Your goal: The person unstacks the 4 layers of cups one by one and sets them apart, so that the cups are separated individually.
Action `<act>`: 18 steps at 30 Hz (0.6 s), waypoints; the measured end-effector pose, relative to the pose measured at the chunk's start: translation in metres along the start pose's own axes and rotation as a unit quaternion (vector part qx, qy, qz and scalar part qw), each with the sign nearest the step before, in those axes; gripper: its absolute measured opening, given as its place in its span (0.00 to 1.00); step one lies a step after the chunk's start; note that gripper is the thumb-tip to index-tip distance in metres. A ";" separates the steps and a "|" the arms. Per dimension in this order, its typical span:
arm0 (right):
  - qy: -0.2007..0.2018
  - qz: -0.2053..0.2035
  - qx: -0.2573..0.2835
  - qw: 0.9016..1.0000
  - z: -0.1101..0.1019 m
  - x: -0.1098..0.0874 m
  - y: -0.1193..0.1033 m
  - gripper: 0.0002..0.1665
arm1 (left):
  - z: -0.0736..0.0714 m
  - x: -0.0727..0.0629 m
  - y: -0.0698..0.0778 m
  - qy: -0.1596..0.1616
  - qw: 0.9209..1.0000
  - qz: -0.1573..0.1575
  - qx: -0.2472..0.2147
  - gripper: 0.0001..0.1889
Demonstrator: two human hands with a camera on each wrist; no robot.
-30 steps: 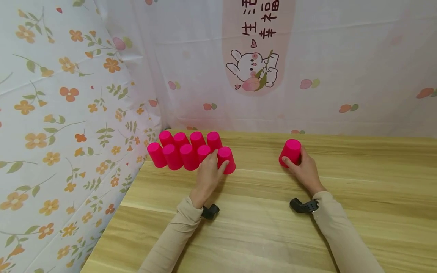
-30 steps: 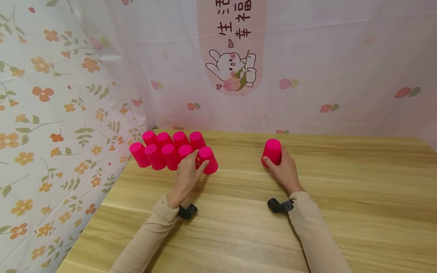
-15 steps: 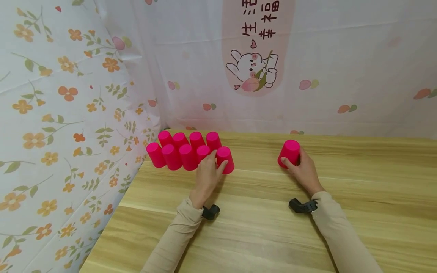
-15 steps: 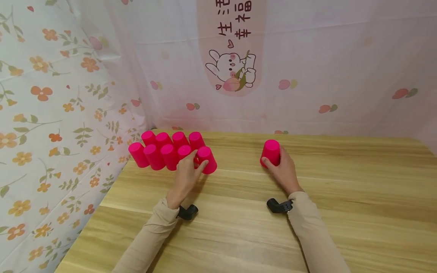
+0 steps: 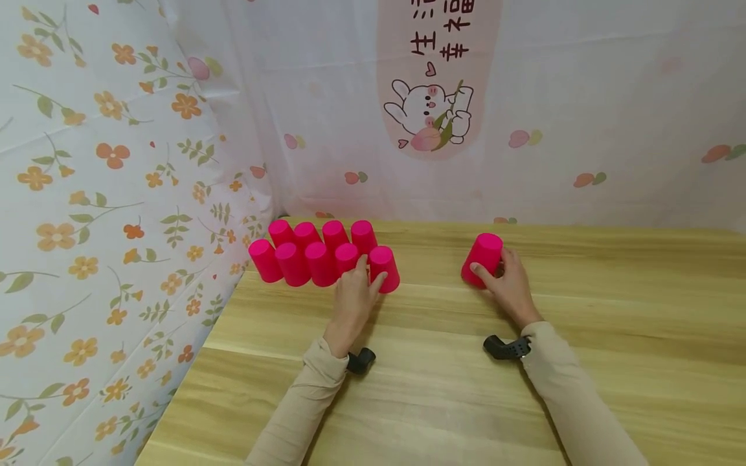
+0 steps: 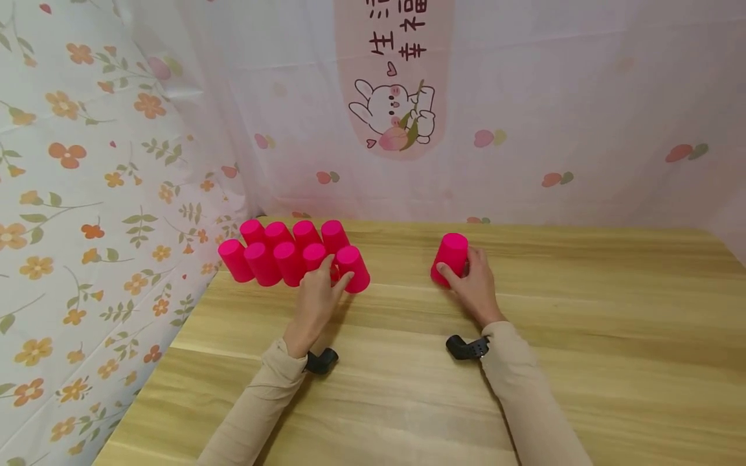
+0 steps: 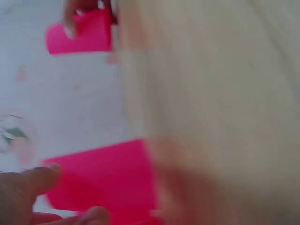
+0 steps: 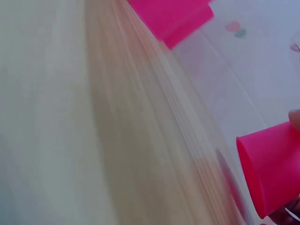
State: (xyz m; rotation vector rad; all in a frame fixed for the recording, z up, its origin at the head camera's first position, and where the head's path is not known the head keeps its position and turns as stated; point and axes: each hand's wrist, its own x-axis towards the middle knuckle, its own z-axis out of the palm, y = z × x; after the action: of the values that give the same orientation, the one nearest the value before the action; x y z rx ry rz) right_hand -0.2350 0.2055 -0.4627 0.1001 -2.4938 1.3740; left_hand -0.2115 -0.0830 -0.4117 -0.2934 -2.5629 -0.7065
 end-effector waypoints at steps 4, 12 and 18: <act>-0.026 -0.026 -0.037 0.999 0.013 0.008 -0.010 0.34 | -0.019 -0.002 0.009 0.012 1.000 0.019 -0.010 0.20; -0.101 -0.055 -0.032 0.993 0.042 0.028 -0.036 0.32 | -0.047 -0.007 0.015 -0.007 0.998 0.066 -0.009 0.14; -0.136 -0.066 -0.004 0.988 0.063 0.038 -0.050 0.30 | -0.054 -0.014 0.007 -0.014 0.996 0.092 -0.001 0.06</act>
State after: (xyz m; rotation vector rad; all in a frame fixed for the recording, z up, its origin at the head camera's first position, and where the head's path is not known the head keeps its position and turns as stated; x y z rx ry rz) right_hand -0.2750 0.1286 -0.4432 0.4737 -2.6534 1.3756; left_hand -0.1770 -0.1061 -0.3745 -0.5361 -2.5208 -0.6398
